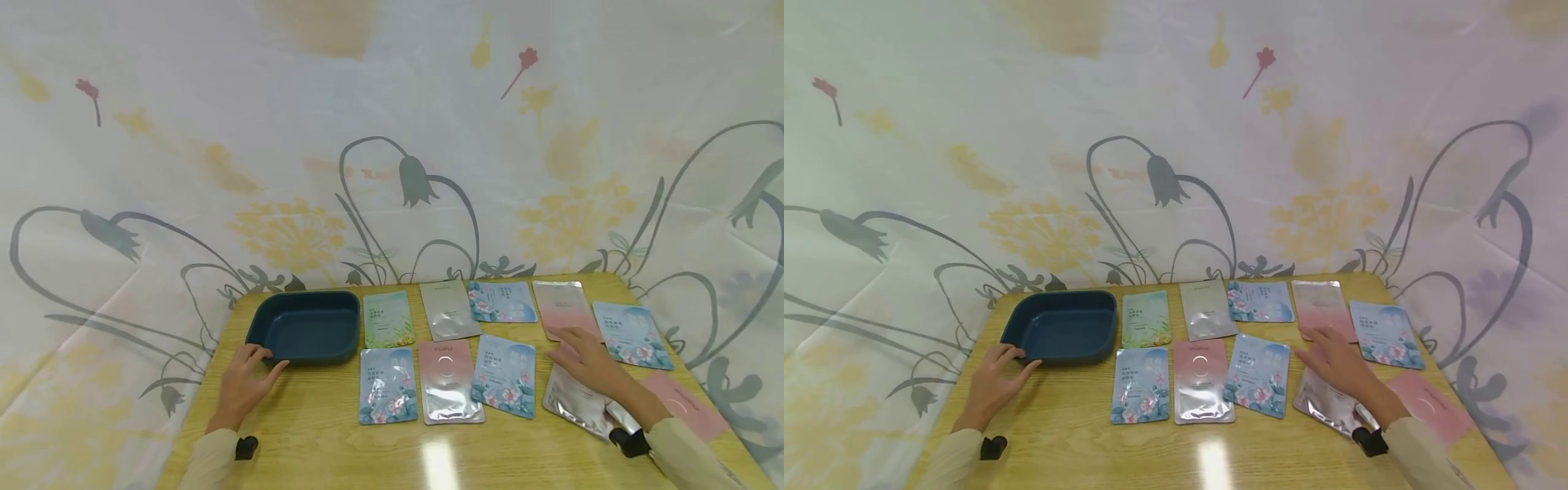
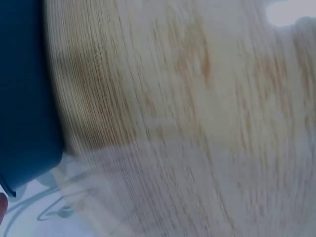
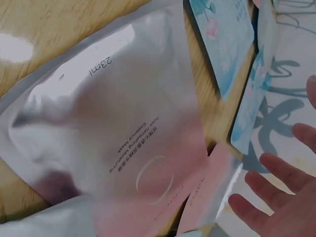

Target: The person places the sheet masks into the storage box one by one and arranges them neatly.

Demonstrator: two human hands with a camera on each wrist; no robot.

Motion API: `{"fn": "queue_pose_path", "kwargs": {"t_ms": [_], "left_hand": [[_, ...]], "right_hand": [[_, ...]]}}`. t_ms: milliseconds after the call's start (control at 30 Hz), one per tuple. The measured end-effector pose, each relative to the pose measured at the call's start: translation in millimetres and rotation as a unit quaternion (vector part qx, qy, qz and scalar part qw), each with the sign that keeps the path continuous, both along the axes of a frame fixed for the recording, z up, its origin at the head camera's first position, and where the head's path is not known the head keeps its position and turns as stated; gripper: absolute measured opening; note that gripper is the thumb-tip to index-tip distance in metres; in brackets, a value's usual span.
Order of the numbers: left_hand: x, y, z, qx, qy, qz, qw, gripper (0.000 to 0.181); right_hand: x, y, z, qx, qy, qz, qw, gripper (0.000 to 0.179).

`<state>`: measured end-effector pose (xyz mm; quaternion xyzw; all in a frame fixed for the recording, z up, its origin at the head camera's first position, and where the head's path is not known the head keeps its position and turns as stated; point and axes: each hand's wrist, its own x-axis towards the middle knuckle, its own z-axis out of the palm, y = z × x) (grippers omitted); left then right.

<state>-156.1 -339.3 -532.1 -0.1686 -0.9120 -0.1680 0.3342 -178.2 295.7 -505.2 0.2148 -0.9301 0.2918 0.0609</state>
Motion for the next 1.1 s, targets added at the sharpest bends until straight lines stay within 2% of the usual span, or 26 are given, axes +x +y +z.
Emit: {"fn": "queue_pose_path", "kwargs": {"t_ms": [200,267,367,467,800,933,1100], "left_hand": [[-3.9,7.9,-3.6,-0.027,0.012,-0.010,0.9995,0.032],[-6.3,12.5,-4.6,-0.043,0.025,-0.011,0.9987,0.039],[-10.7,20.3,-7.0,-0.066,0.048,-0.012,0.9966,0.053],[-13.4,26.5,-8.9,-0.073,0.064,-0.012,0.9952,0.058],[-11.3,27.0,-15.4,-0.068,0.119,0.011,0.9906,0.056],[-10.8,25.6,-17.7,-0.062,0.120,0.013,0.9907,0.055],[-10.0,25.2,-18.9,-0.051,0.113,0.014,0.9922,0.055]], "right_hand": [[-18.7,-5.7,-12.8,-0.023,-0.023,0.006,0.9995,0.049],[-24.4,-8.2,-17.6,-0.024,-0.030,0.010,0.9992,0.048],[-27.9,-12.0,-22.5,-0.029,-0.067,0.006,0.9973,0.050],[-28.5,-17.0,-27.7,-0.024,-0.094,-0.006,0.9952,0.053],[-38.9,-37.3,-48.8,-0.006,-0.081,-0.018,0.9965,0.048],[-43.1,-41.8,-49.7,0.000,-0.099,-0.036,0.9944,0.045],[-47.0,-47.2,-44.4,0.003,-0.143,-0.059,0.9879,0.041]]}}
